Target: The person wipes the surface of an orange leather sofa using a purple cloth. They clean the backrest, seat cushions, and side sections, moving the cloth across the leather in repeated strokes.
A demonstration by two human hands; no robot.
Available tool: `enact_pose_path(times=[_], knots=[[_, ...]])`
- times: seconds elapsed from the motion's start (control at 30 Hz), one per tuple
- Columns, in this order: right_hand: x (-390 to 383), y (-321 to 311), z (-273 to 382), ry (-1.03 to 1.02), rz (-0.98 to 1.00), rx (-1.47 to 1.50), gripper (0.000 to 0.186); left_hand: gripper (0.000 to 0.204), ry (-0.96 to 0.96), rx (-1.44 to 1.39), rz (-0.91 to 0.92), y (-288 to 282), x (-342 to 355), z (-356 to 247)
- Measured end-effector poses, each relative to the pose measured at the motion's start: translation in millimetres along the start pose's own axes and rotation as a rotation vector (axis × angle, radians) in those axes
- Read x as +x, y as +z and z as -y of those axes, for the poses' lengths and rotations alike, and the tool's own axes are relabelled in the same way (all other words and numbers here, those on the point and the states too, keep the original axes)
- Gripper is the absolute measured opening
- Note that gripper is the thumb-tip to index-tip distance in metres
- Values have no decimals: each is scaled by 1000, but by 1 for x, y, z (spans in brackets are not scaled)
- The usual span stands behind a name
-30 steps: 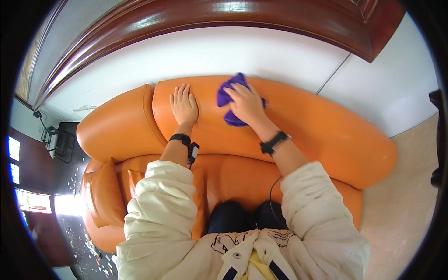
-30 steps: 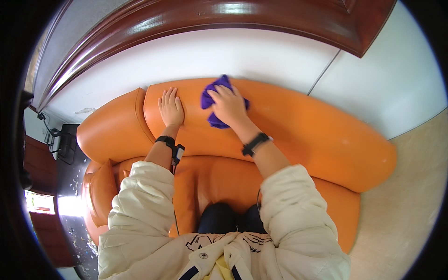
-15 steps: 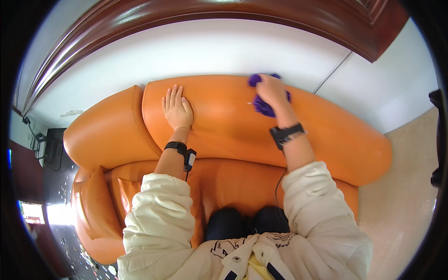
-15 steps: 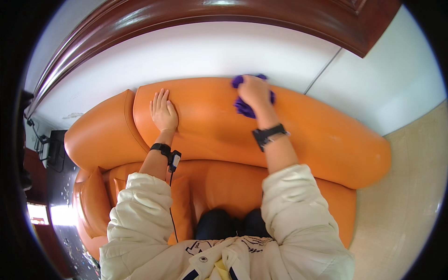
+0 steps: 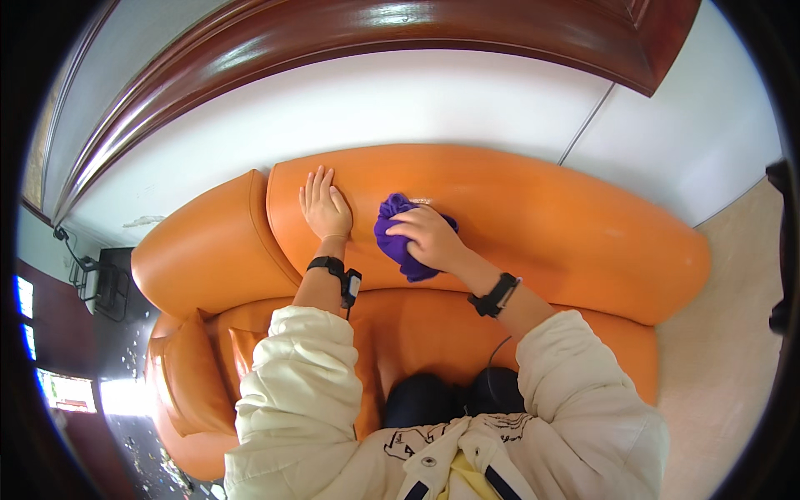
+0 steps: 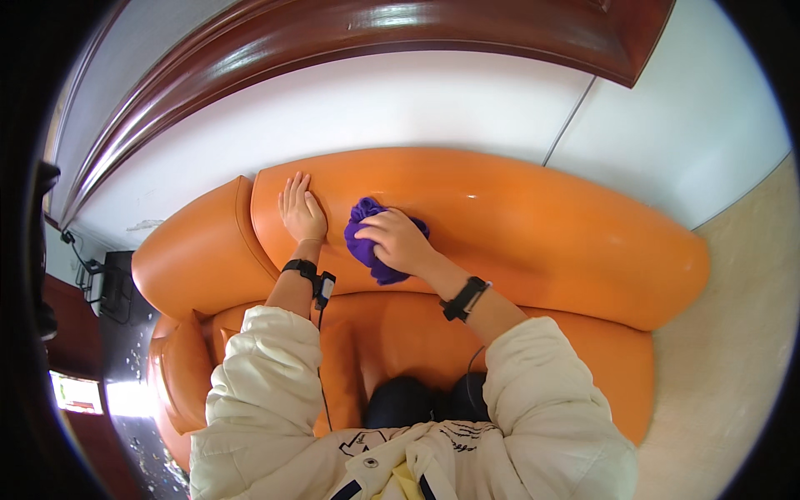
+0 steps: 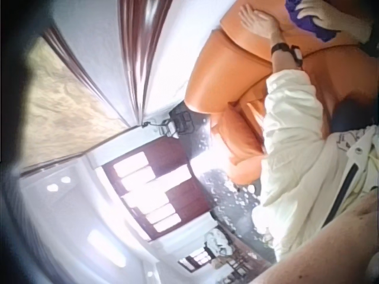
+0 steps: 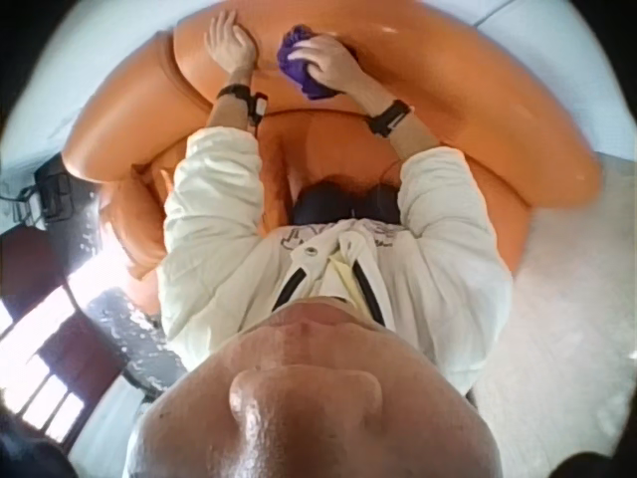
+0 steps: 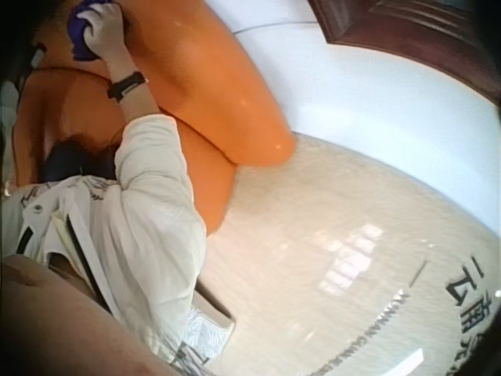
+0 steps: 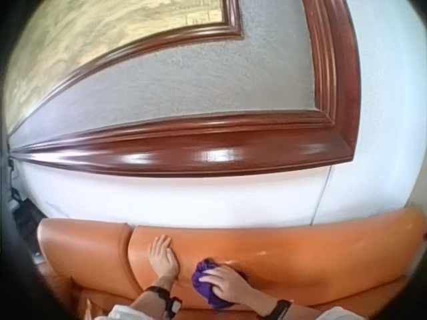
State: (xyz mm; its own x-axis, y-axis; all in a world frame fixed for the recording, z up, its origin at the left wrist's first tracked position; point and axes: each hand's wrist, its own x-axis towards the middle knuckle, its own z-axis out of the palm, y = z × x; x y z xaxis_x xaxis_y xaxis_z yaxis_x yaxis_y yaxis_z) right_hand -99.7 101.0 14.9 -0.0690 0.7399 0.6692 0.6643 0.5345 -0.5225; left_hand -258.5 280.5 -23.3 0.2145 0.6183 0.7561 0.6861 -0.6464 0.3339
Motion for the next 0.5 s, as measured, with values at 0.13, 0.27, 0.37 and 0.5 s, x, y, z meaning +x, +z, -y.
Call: enact_pose_path(times=[0.13,0.27,0.37,0.5], knots=[[16,-45,3,563,-278,925,52,37,-18,-12,19,-1,-1,-2],[34,-104,-34,767,-185,1151,59,37,-40,-5,35,-2,0,-3],[18,-142,-48,867,-388,373,55,37,-24,-4,18,-1,0,0],[0,-163,-31,530,-606,-379,44,36,-6,20,-4,2,-3,3]])
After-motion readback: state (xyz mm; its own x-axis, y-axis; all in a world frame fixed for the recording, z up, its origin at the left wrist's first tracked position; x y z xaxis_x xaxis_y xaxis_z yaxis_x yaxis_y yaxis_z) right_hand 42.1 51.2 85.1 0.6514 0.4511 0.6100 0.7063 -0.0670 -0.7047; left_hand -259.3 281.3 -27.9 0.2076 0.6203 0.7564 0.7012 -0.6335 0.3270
